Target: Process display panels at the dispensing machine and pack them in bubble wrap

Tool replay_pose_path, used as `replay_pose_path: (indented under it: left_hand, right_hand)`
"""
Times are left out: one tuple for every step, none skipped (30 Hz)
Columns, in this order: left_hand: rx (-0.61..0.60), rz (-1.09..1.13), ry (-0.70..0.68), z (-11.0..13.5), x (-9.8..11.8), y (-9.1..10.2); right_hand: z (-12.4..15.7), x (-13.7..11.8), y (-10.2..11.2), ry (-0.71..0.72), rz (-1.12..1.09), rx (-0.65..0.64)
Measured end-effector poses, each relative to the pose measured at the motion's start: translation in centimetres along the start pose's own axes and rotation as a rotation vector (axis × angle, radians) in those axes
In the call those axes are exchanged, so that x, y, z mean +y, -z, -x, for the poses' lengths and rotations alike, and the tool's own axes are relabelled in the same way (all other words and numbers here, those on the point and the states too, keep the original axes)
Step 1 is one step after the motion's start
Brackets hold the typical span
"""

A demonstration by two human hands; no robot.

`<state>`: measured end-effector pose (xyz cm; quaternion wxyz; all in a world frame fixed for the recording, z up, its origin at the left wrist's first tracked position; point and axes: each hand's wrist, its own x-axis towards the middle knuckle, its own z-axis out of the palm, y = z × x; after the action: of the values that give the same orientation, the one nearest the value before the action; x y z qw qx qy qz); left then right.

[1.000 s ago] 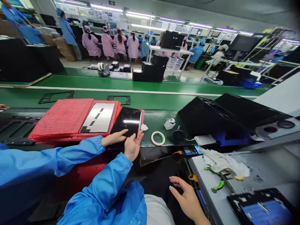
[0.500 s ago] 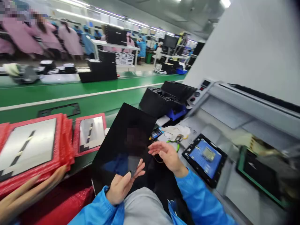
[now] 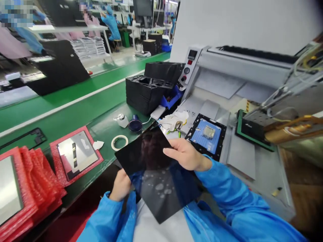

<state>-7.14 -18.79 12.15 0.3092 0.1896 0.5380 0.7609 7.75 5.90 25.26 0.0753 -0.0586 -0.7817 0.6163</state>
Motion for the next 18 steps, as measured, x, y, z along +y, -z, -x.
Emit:
replay_pose_path:
  left_hand:
    - [0.023, 0.024, -0.014, -0.3, 1.1, 0.0]
    - [0.022, 0.042, -0.032, -0.6, 2.4, -0.1]
    - [0.001, 0.054, -0.040, -0.8, 3.8, -0.3]
    - [-0.048, 0.052, -0.027, -1.1, 5.1, -0.6]
    - [-0.125, 0.035, 0.014, -1.4, 6.5, -1.0]
    - [-0.218, 0.005, 0.071, -1.6, 7.7, -1.6]
    - [-0.313, -0.035, 0.134, -1.8, 8.7, -2.2]
    - [-0.394, -0.080, 0.185, -2.0, 9.5, -2.8]
    - [-0.453, -0.127, 0.214, -2.1, 10.1, -3.5]
    - [-0.493, -0.170, 0.223, -2.2, 10.4, -4.0]
    - [-0.515, -0.204, 0.216, -2.1, 10.5, -4.5]
    - [-0.526, -0.226, 0.206, -2.0, 10.5, -4.8]
    - [-0.528, -0.237, 0.201, -1.8, 10.4, -5.0]
    - [-0.524, -0.237, 0.202, -1.6, 10.2, -5.1]
    - [-0.516, -0.231, 0.206, -1.4, 10.0, -5.1]
    - [-0.506, -0.224, 0.214, -1.2, 9.8, -5.0]
    - [-0.497, -0.218, 0.223, -1.0, 9.6, -4.9]
    - [-0.490, -0.215, 0.232, -0.8, 9.4, -4.7]
  right_hand:
    - [0.1, -0.3, 0.7, -0.030, 0.025, -0.060]
    - [0.1, -0.6, 1.3, -0.055, 0.038, -0.126]
    - [0.1, -0.8, 1.8, -0.074, 0.041, -0.197]
    - [0.1, -1.0, 2.2, -0.091, 0.039, -0.263]
    - [0.0, -1.3, 2.5, -0.106, 0.038, -0.324]
    - [0.0, -1.5, 2.7, -0.116, 0.041, -0.379]
    - [-0.1, -1.7, 2.7, -0.120, 0.048, -0.424]
    - [-0.1, -2.0, 2.7, -0.120, 0.063, -0.458]
    - [-0.1, -2.3, 2.5, -0.119, 0.078, -0.474]
    - [-0.2, -2.6, 2.2, -0.118, 0.082, -0.458]
    - [-0.3, -2.8, 1.9, -0.118, 0.070, -0.406]
    - [-0.4, -3.1, 1.4, -0.118, 0.042, -0.320]
    - [-0.6, -3.2, 0.9, -0.114, -0.001, -0.215]
    - [-0.8, -3.4, 0.4, -0.101, -0.051, -0.112]
    - [-1.0, -3.4, 0.0, -0.083, -0.093, -0.027]
    - [-1.3, -3.4, -0.5, -0.064, -0.109, 0.028]
    - [-1.5, -3.3, -0.9, -0.045, -0.098, 0.061]
    - [-1.7, -3.2, -1.2, -0.021, -0.063, 0.085]
